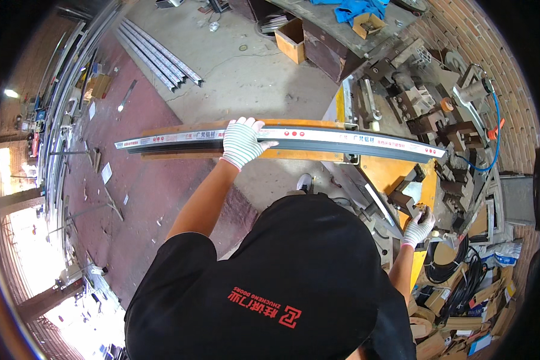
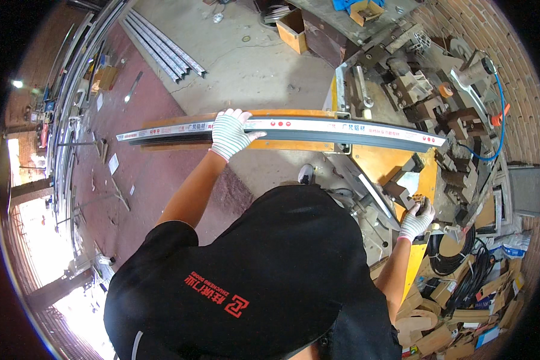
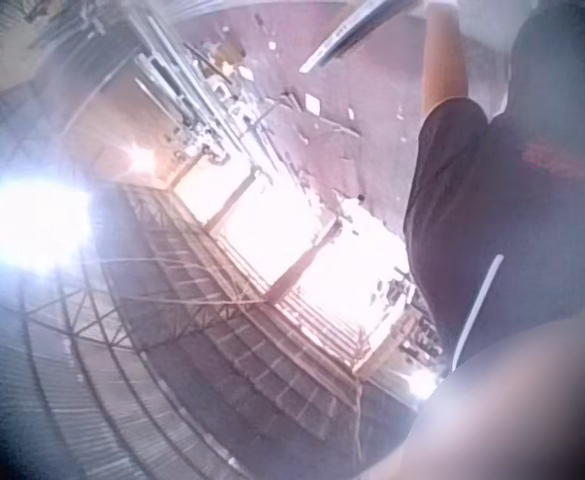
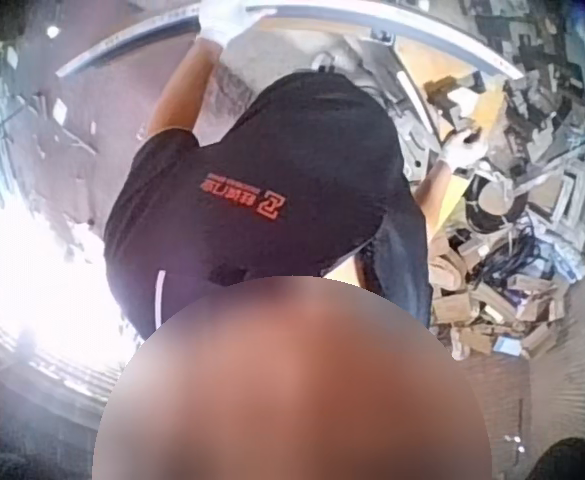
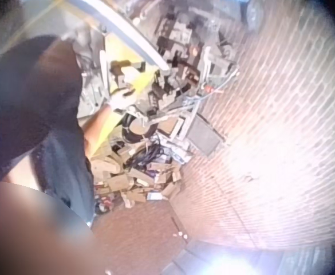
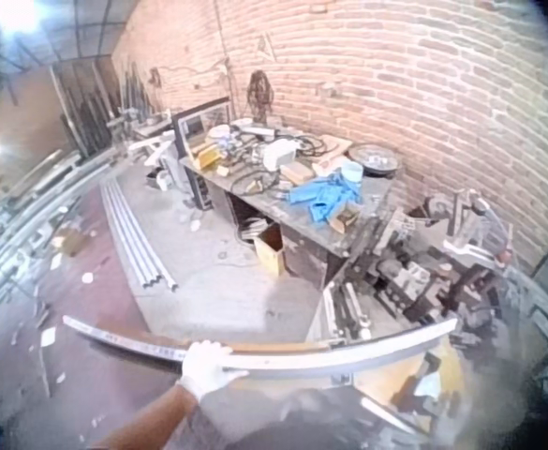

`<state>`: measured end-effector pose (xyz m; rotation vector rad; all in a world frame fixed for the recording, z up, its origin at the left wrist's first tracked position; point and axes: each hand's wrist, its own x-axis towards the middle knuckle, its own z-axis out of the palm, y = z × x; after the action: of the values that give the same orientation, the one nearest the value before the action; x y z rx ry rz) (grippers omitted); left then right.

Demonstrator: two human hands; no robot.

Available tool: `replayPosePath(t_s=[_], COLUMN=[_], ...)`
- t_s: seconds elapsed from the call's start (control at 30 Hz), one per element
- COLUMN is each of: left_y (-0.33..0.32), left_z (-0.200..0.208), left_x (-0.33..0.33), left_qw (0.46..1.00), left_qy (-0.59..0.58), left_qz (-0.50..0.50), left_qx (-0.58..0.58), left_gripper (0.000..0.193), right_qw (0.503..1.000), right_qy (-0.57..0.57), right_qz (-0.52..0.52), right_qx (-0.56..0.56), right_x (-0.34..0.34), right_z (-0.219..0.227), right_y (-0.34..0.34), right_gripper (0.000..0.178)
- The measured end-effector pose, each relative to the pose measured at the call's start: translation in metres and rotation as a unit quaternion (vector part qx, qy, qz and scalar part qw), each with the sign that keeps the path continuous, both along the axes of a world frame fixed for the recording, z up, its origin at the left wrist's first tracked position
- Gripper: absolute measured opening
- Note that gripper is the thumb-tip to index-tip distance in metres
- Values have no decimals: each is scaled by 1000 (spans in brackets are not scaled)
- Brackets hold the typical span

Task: The person picks up a long metal profile, carries it to a cutting machine, and secures it in the clamp. They then operate the machine to cut the profile and remove the cut piece.

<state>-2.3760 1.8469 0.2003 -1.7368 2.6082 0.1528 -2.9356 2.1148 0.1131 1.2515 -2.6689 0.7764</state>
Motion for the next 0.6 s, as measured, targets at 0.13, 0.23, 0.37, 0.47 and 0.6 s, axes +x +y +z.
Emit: replayPosePath(t_s=[0.13,0.23,0.37,0.47,0.6], left_y=[-4,-4,-5,-7,-5], left_z=[1,-8,-22,-28,-21], left_x=[-8,-14,-7,-2,-24], left_qw=[999,999,995,991,994], left_qy=[31,18,25,55,68], left_qz=[-10,6,-15,-46,-41], left_qx=[-25,-39,-95,-114,-81], left_gripper=[56,58,65,61,70], right_qw=[998,998,999,998,999], right_qy=[1,64,33,35,22], right_qz=[63,11,-6,-12,-23], right_qx=[-18,-16,-33,-46,-38], right_x=[5,5,5,5,3], right_z=[17,17,9,6,7], right_y=[-5,-3,-1,0,2], right_gripper=[16,29,33,33,34])
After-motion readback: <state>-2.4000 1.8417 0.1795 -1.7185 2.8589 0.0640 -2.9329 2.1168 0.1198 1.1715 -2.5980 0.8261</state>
